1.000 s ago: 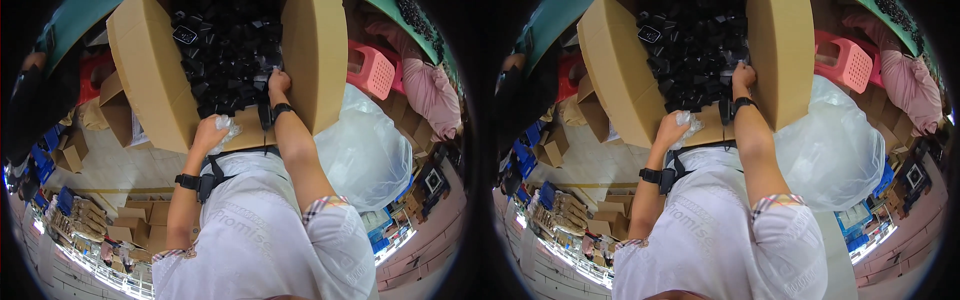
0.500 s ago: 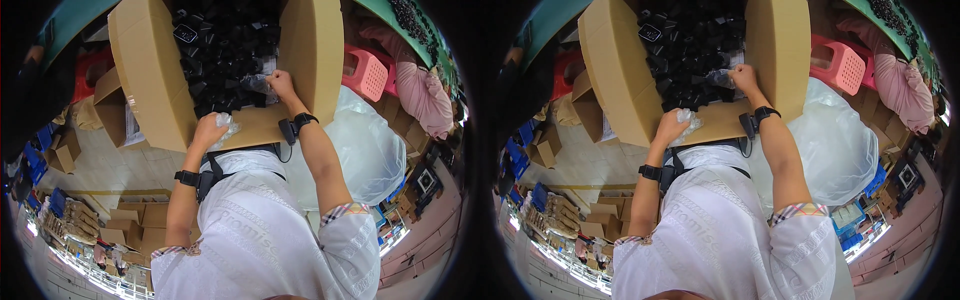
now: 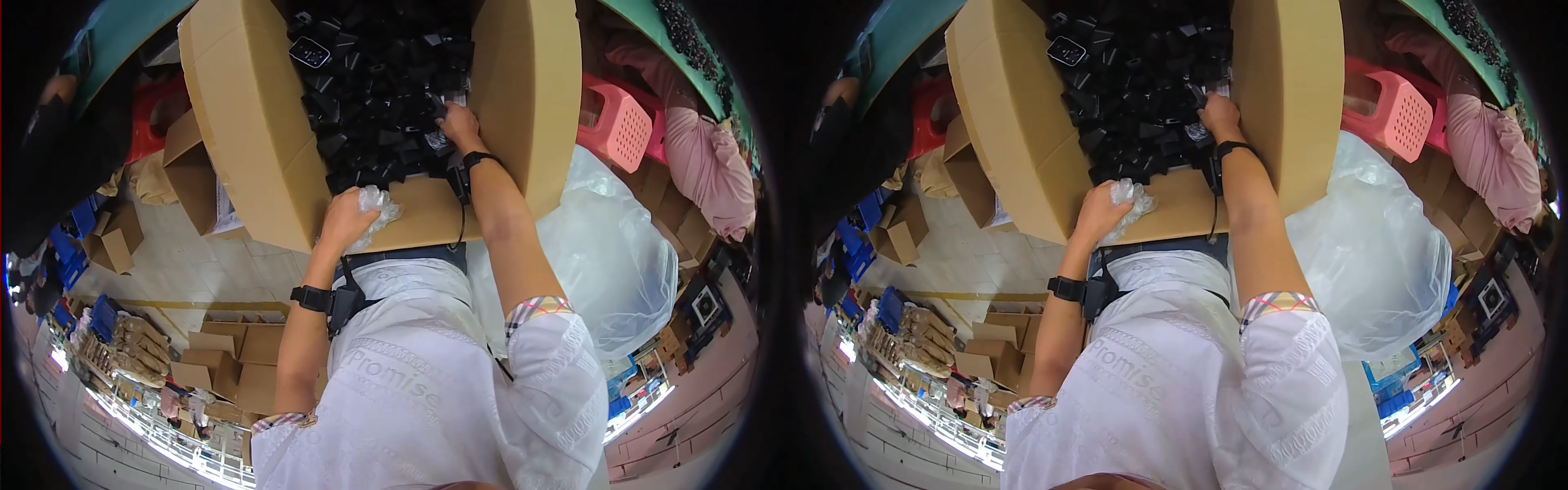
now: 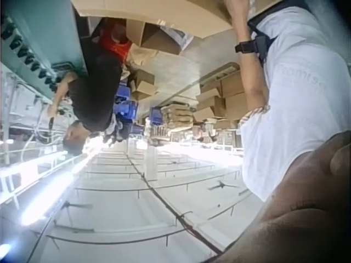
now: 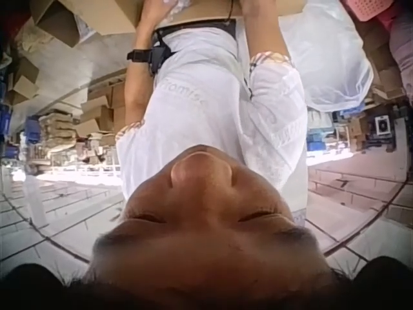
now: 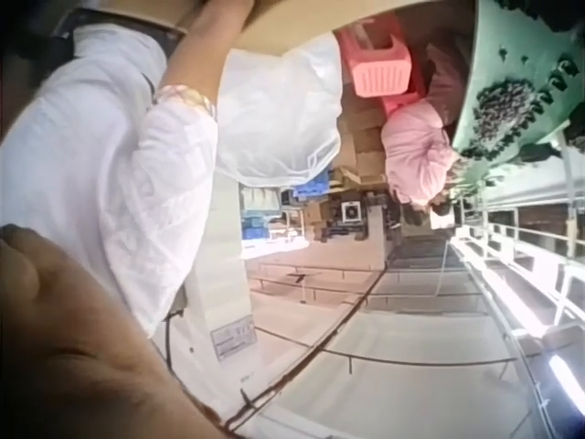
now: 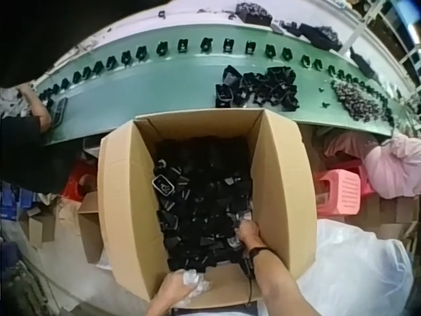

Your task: The person packs black electronic components into a plastic bag, moves to a different area to retrieve a new box, and then places the components into the new box before folding the flaps to close it.

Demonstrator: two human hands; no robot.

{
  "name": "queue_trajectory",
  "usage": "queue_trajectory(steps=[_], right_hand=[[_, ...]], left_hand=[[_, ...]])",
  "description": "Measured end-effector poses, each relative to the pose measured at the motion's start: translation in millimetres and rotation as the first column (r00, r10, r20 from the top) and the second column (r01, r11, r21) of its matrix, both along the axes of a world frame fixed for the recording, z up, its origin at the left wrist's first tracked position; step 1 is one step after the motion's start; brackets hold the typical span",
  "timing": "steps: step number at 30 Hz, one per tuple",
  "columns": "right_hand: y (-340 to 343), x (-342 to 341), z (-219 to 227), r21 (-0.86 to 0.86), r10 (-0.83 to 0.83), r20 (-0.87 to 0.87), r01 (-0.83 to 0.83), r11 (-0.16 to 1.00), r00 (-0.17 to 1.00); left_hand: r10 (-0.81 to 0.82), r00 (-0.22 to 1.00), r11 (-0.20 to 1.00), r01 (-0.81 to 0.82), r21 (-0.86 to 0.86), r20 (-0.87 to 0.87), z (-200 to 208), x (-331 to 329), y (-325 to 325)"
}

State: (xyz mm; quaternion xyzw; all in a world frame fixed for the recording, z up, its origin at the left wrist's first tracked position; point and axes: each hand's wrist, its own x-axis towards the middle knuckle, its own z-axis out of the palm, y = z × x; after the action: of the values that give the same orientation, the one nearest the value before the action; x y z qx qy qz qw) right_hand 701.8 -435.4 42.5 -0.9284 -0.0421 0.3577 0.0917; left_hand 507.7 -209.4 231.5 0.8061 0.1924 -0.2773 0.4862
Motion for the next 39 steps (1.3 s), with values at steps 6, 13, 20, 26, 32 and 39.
queue_trajectory(steps=[6,13,20,26,32,39], right_hand=[[-5,-14,18,0.245,-0.258,0.015,0.246,0.938,0.966],[-3,-37,80,0.483,-0.358,-0.481,0.583,0.653,0.800],[6,-72,143,0.603,0.129,-0.710,0.504,0.619,0.692],[41,-89,145,0.698,0.211,-0.380,0.130,0.704,0.901],[78,-83,141,0.623,0.135,-0.677,0.466,0.628,0.724],[36,-29,-4,0.291,-0.285,-0.029,0.281,0.915,0.958]], left_hand=[[0.004,1.000,1.000,-0.004,-0.003,-0.014,3,4,-1],[-0.017,0.999,1.000,0.017,0.007,-0.028,-6,4,-4],[0.059,0.998,0.998,-0.058,-0.038,0.021,17,25,-6],[-0.021,0.987,0.988,0.045,-0.150,0.161,-4,14,-19],[0.029,0.988,0.986,-0.053,-0.156,-0.153,-10,9,9],[0.079,0.945,0.987,-0.118,0.106,0.317,-9,-2,4]])
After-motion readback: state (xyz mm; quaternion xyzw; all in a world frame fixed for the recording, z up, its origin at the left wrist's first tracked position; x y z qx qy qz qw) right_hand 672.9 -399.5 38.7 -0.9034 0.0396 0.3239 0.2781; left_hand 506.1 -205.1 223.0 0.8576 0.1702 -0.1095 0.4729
